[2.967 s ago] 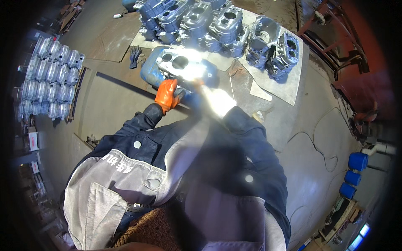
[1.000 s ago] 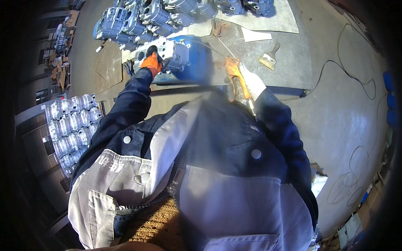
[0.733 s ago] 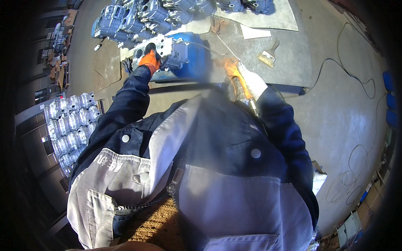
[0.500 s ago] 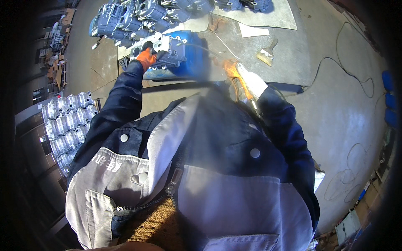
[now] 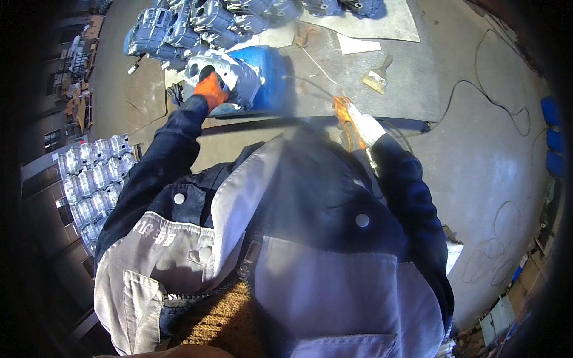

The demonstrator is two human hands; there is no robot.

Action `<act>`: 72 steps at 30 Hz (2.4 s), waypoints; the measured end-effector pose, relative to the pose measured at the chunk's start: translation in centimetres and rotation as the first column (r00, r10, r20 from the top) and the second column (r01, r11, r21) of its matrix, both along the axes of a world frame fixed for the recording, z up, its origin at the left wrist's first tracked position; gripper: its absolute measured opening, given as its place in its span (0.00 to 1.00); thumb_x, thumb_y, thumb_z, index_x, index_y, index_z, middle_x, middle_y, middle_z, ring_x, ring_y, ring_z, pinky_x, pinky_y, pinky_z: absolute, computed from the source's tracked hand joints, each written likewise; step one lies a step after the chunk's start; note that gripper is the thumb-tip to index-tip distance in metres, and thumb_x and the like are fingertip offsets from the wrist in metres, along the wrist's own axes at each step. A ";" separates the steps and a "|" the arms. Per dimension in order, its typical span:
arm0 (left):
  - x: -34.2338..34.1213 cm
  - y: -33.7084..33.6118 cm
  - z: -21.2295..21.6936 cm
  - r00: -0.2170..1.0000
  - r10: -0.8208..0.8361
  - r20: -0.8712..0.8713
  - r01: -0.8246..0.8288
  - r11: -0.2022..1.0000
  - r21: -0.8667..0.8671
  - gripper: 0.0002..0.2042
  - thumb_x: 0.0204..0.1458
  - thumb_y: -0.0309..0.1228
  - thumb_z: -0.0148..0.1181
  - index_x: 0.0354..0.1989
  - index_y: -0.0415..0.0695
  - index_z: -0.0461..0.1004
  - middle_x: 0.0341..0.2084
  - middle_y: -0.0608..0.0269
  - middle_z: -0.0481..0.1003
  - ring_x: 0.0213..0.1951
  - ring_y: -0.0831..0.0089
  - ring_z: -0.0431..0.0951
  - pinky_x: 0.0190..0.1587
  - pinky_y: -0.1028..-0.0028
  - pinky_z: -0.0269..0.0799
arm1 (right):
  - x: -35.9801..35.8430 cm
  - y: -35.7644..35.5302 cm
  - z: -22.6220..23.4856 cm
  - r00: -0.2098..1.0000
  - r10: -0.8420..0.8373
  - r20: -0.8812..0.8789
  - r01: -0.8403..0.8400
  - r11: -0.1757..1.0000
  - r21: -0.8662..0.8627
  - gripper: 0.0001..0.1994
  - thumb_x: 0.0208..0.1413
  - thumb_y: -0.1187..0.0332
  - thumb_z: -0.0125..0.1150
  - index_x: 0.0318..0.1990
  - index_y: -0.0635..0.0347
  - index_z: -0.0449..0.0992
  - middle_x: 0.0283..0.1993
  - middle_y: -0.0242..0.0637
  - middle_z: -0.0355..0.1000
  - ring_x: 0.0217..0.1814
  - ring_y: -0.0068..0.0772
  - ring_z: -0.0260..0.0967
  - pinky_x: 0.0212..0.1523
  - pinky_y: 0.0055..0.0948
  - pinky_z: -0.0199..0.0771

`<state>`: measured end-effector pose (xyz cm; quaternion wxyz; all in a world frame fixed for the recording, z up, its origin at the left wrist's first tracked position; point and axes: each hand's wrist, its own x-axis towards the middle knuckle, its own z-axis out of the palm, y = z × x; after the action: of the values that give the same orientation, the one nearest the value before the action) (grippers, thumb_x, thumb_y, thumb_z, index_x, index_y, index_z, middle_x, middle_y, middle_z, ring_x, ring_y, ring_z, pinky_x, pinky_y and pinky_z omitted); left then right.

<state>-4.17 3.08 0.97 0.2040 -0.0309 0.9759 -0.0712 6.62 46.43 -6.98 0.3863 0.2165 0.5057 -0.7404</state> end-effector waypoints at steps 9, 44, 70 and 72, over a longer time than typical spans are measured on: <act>4.1 -6.9 -0.1 0.784 -0.619 -0.036 0.601 0.773 -0.205 0.26 0.47 0.27 0.46 0.59 0.37 0.59 0.55 0.50 0.67 0.58 0.60 0.65 0.61 0.63 0.55 | -2.3 -2.6 1.5 0.983 -0.126 -0.131 0.067 0.921 -0.384 0.23 0.65 0.54 0.44 0.59 0.62 0.64 0.50 0.39 0.71 0.47 0.32 0.71 0.47 0.29 0.74; 4.7 -3.8 0.5 0.859 -0.510 0.029 0.506 0.841 -0.191 0.31 0.34 0.35 0.61 0.52 0.38 0.64 0.45 0.51 0.70 0.52 0.58 0.69 0.59 0.64 0.58 | -6.4 -3.4 -7.4 0.964 -0.249 -0.097 0.192 0.897 -0.398 0.21 0.66 0.60 0.40 0.59 0.67 0.62 0.54 0.41 0.68 0.55 0.29 0.67 0.56 0.23 0.67; 4.4 -3.5 0.6 0.874 -0.480 0.074 0.484 0.847 -0.221 0.36 0.33 0.36 0.64 0.56 0.39 0.61 0.48 0.52 0.69 0.54 0.59 0.67 0.60 0.63 0.57 | -6.3 -4.2 -4.8 0.975 -0.206 -0.083 0.183 0.956 -0.231 0.19 0.65 0.59 0.44 0.54 0.65 0.66 0.49 0.39 0.71 0.47 0.26 0.70 0.48 0.21 0.72; 4.4 -3.5 0.7 0.859 -0.506 0.082 0.508 0.818 -0.269 0.35 0.34 0.36 0.63 0.56 0.39 0.61 0.48 0.52 0.69 0.55 0.58 0.67 0.60 0.63 0.57 | -6.3 -4.2 -5.2 0.967 -0.251 -0.054 0.225 0.931 -0.288 0.19 0.65 0.59 0.44 0.55 0.66 0.66 0.49 0.40 0.71 0.48 0.27 0.70 0.49 0.21 0.71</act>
<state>0.27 -0.44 1.63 0.1745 0.2011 0.9279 -0.2610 0.31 42.25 -12.20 0.2972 0.1862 0.3831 -0.8545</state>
